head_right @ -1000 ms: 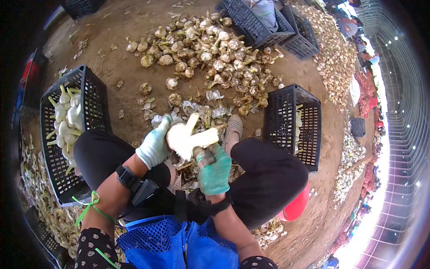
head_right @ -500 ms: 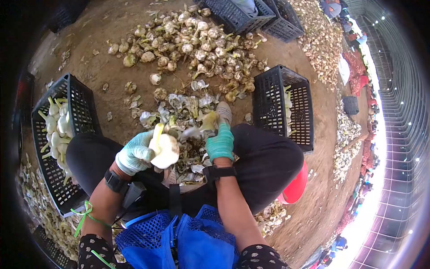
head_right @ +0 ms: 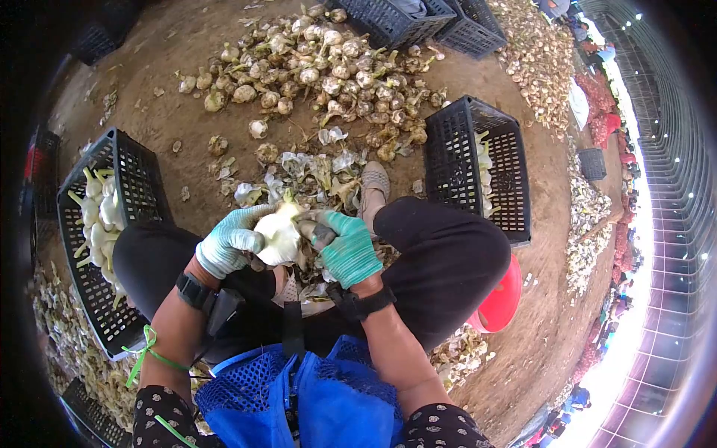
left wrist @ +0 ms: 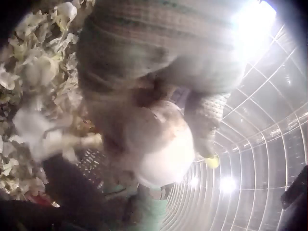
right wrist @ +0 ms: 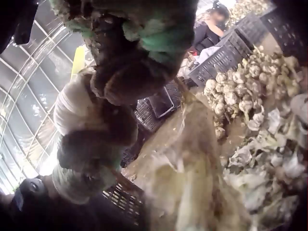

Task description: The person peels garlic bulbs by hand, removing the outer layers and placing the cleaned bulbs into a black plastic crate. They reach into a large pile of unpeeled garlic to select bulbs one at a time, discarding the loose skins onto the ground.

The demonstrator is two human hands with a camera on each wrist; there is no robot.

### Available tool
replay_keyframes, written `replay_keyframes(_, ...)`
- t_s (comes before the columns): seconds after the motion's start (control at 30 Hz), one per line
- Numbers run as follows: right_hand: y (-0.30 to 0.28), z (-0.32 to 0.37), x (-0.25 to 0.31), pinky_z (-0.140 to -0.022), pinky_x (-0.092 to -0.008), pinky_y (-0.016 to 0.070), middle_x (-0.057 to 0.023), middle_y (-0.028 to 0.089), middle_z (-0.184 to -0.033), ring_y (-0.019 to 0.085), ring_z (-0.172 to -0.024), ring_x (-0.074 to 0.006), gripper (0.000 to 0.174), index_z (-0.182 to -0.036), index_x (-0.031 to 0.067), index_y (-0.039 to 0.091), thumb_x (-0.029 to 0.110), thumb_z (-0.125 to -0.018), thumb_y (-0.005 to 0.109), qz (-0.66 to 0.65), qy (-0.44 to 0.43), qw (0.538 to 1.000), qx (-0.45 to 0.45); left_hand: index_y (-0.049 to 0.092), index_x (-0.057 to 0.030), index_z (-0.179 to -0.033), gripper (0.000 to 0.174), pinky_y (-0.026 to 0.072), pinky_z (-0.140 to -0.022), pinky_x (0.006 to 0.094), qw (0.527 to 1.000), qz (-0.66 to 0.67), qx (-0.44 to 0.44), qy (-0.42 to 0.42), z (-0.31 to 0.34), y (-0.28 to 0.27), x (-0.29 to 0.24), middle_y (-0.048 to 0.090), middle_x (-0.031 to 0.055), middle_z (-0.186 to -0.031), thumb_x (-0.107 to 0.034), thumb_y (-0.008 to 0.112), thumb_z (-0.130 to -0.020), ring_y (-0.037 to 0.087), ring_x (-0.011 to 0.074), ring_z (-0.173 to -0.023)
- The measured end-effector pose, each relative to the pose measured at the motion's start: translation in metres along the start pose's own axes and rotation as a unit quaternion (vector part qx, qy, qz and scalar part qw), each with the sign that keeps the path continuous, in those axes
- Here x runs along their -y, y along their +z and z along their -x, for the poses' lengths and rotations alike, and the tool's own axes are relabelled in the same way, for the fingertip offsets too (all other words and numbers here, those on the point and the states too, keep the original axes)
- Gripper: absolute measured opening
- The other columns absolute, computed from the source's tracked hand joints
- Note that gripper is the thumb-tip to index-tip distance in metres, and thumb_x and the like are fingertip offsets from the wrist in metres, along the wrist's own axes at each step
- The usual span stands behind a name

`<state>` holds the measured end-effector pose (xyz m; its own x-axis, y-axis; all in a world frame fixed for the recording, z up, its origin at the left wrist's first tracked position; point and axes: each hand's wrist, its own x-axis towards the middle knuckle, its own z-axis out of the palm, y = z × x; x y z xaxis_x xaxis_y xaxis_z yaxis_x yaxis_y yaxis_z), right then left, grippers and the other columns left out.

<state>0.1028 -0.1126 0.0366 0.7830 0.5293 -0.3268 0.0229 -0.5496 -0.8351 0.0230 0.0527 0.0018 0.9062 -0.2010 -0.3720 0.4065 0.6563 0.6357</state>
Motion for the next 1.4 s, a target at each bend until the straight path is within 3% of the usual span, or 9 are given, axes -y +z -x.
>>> replay_keyframes(0.1,0.004,0.001,-0.016,-0.056,-0.0198,0.0428,-0.0047,0.059,-0.071,0.052,-0.063,-0.0057,0.022,-0.089,-0.0052,0.057,0.004,-0.070,0.059,-0.092,-0.050,0.993,-0.053,0.033,0.0076,-0.116,0.072,0.0393,-0.080,0.0283,0.994,0.089,0.065,0.024,-0.004,-0.002,0.001,0.053,0.0125,-0.098,-0.018,0.068,-0.059,0.052,0.0199,-0.088)
replay_keyframes(0.47,0.028,0.009,-0.018,-0.063,-0.0356,0.0444,-0.0194,0.055,-0.074,0.055,-0.071,-0.0338,0.031,-0.087,-0.0029,0.054,0.010,-0.060,0.063,0.134,-0.247,0.946,-0.159,0.030,0.0017,-0.121,0.088,0.0442,-0.064,0.0218,0.974,-0.133,-0.108,0.150,-0.011,-0.002,0.020,0.052,0.0074,-0.096,-0.024,0.076,-0.050,0.052,0.0145,-0.082)
replay_keyframes(0.67,0.036,0.012,-0.003,-0.063,-0.0377,0.0431,-0.0215,0.055,-0.075,0.054,-0.072,-0.0360,0.022,-0.084,-0.0027,0.053,0.008,-0.065,0.057,0.048,-0.108,0.982,-0.144,0.056,0.0012,-0.091,0.018,0.0421,-0.068,0.0215,0.943,-0.147,-0.242,0.174,-0.013,-0.002,0.021,0.056,0.0048,-0.085,-0.002,0.056,-0.073,0.051,0.0099,-0.072)
replay_keyframes(0.9,0.034,-0.022,-0.064,-0.065,-0.0383,0.0414,-0.0225,0.054,-0.079,0.051,-0.074,-0.0376,0.020,-0.087,0.0010,0.054,0.007,-0.068,0.050,0.169,0.087,0.982,-0.001,0.054,0.0025,-0.091,0.015,0.0446,-0.070,0.0242,0.967,0.083,-0.153,0.187,-0.006,0.002,0.009,0.057,0.0078,-0.085,-0.005,0.051,-0.078,0.055,0.0142,-0.077)
replay_keyframes(1.07,0.017,-0.017,-0.025,-0.075,-0.0344,0.0424,-0.0183,0.050,-0.103,0.050,-0.092,-0.0314,0.040,-0.103,0.0051,0.049,0.008,-0.064,0.056,0.070,-0.242,0.962,-0.106,0.046,0.0016,-0.100,0.027,0.0477,-0.068,0.0255,0.949,0.190,-0.189,0.164,-0.002,-0.015,0.006,0.055,0.0110,-0.086,-0.016,0.052,-0.080,0.056,0.0164,-0.075)
replay_keyframes(1.13,0.016,-0.017,-0.010,-0.074,-0.0341,0.0434,-0.0190,0.047,-0.108,0.049,-0.095,-0.0305,0.045,-0.106,0.0033,0.047,0.009,-0.063,0.058,0.082,-0.317,0.938,-0.115,0.046,0.0035,-0.101,0.028,0.0480,-0.067,0.0252,0.920,-0.172,-0.243,0.256,-0.004,-0.013,0.009,0.055,0.0124,-0.087,-0.017,0.050,-0.082,0.056,0.0179,-0.075)
replay_keyframes(1.2,0.032,-0.011,-0.002,-0.071,-0.0351,0.0441,-0.0187,0.053,-0.097,0.052,-0.087,-0.0317,0.042,-0.101,0.0026,0.050,0.012,-0.062,0.062,0.080,-0.285,0.952,-0.074,0.045,0.0044,-0.104,0.031,0.0481,-0.068,0.0266,0.967,0.229,-0.020,0.113,-0.002,-0.004,-0.001,0.055,0.0126,-0.087,-0.019,0.048,-0.083,0.057,0.0200,-0.076)
replay_keyframes(1.33,0.061,0.010,-0.001,-0.065,-0.0364,0.0448,-0.0151,0.057,-0.077,0.055,-0.072,-0.0319,0.031,-0.089,0.0012,0.055,0.012,-0.061,0.062,-0.014,-0.203,0.978,-0.041,0.049,0.0009,-0.098,0.027,0.0466,-0.066,0.0320,0.937,0.231,-0.210,0.159,-0.009,-0.023,0.008,0.056,0.0148,-0.090,-0.022,0.049,-0.082,0.057,0.0236,-0.076)
replay_keyframes(1.4,0.059,0.031,0.024,-0.065,-0.0358,0.0451,-0.0160,0.056,-0.078,0.055,-0.073,-0.0318,0.029,-0.087,-0.0005,0.055,0.010,-0.060,0.060,0.026,-0.368,0.929,0.040,0.050,0.0006,-0.095,0.028,0.0443,-0.073,0.0335,0.827,-0.407,-0.288,0.260,-0.015,-0.039,0.018,0.056,0.0124,-0.088,-0.022,0.038,-0.086,0.054,0.0236,-0.082)
